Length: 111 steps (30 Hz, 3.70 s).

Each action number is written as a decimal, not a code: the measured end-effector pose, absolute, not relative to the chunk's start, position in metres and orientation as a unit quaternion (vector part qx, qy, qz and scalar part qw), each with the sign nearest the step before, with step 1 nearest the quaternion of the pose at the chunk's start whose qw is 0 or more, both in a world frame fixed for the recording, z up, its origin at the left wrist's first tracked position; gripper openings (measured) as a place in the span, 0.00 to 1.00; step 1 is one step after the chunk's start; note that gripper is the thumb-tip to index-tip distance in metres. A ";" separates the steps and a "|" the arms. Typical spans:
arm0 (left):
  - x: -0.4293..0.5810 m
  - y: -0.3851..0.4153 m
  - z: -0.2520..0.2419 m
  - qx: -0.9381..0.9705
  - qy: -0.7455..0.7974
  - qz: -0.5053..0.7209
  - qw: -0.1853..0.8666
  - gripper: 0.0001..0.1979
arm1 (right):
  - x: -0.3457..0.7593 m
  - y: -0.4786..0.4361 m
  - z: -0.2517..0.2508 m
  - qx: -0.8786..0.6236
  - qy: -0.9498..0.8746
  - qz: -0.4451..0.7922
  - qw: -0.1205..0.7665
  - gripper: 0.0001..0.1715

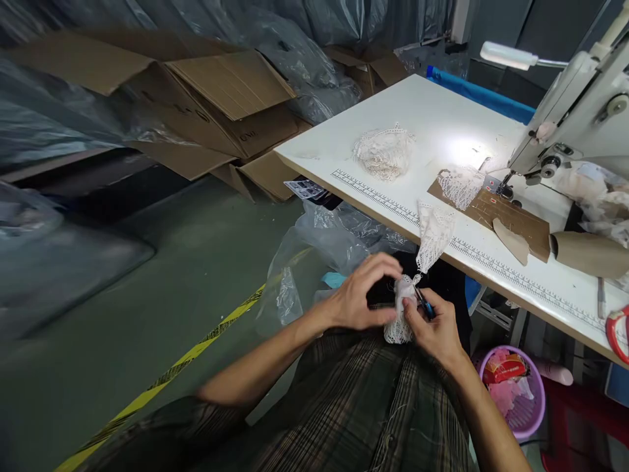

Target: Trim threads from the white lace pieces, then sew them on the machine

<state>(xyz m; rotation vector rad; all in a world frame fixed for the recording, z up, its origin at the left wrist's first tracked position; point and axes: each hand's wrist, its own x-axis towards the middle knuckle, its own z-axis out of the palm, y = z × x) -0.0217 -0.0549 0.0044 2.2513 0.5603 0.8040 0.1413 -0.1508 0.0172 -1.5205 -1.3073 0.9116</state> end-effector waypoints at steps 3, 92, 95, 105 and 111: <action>-0.009 -0.034 0.001 0.770 0.164 0.252 0.563 0.30 | 0.145 -0.154 0.020 -0.585 -0.561 0.392 0.435 0.17; -0.009 -0.022 0.004 0.630 0.273 0.172 0.706 0.19 | 0.161 -0.126 -0.006 -0.653 -0.545 0.384 0.361 0.34; -0.009 -0.022 0.007 0.631 0.265 0.170 0.709 0.18 | 0.155 -0.123 -0.005 -0.641 -0.556 0.384 0.364 0.34; -0.005 -0.023 -0.017 0.683 0.276 0.151 0.659 0.19 | 0.150 -0.130 -0.013 -0.653 -0.463 0.394 0.451 0.35; 0.003 -0.022 -0.076 0.858 0.338 0.138 0.362 0.12 | 0.159 -0.115 -0.008 -0.680 -0.403 0.283 0.543 0.30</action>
